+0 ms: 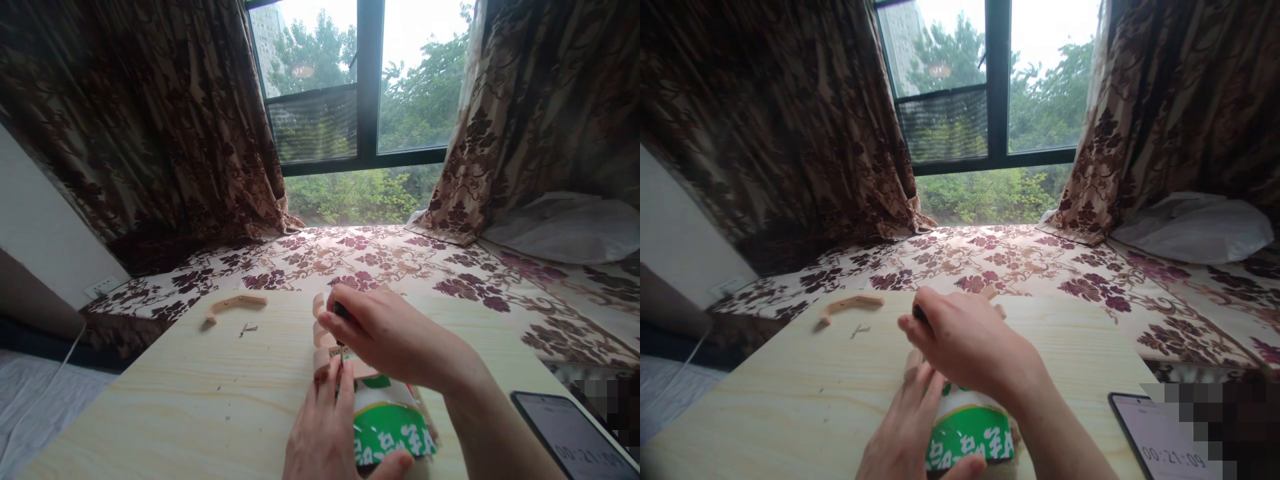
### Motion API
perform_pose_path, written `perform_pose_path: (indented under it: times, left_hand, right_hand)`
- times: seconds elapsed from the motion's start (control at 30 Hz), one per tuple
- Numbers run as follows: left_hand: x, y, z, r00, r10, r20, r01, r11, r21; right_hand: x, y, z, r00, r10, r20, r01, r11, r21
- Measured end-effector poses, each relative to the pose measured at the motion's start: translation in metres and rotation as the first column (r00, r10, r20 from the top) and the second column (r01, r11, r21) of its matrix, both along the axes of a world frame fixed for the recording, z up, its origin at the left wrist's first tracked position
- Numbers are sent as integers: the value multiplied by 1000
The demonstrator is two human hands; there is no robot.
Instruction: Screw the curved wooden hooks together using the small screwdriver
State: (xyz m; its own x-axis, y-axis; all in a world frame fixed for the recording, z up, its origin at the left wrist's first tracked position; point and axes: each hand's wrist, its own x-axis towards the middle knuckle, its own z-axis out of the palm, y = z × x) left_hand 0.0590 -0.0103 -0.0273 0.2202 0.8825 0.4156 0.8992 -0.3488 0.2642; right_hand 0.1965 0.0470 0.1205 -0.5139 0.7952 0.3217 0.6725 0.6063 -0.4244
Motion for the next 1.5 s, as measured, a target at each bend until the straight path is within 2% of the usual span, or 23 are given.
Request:
perform_pose_path:
  times: [0.13, 0.33, 0.5, 0.57, 0.77, 0.93, 1.07, 1.17, 1.37, 1.5]
  left_hand:
    - [0, 1, -4, 1000, 3, 7, -3, 1000, 3]
    - [-1, 3, -8, 1000, 1, 14, -1, 1000, 16]
    - [3, 1, -7, 1000, 24, 18, -24, 1000, 19]
    - [4, 0, -7, 999, 31, 18, -32, 999, 26]
    - [3, -2, 0, 999, 39, 2, -39, 995, 89]
    - [-5, 0, 9, 989, -26, -145, 49, 987, 156]
    - [-13, 2, 13, 968, -102, -231, 142, 976, 163]
    - [-15, 3, 13, 967, -101, -232, 144, 974, 175]
    - [-16, 2, 11, 970, -101, -223, 140, 976, 164]
    - [-10, 2, 6, 983, -65, -171, 107, 964, 243]
  right_hand:
    - [3, 0, 2, 999, 2, 32, -1, 1000, -25]
    - [-1, 10, -4, 992, -112, 50, 107, 989, 98]
    - [-1, 4, -2, 999, 30, 15, -30, 999, 40]
    - [-1, 3, -2, 999, 48, 16, -49, 998, 43]
    - [-2, 9, -5, 995, -76, 61, 70, 993, 99]
    - [-3, 6, -3, 1000, 14, 23, -15, 998, 61]
    - [-5, 9, -6, 998, -50, 44, 45, 993, 110]
    - [-5, 11, -7, 994, -92, 52, 85, 989, 119]
    - [-4, 9, -4, 1000, -6, 22, 4, 996, 87]
    - [-5, 14, -9, 996, -80, 37, 76, 990, 118]
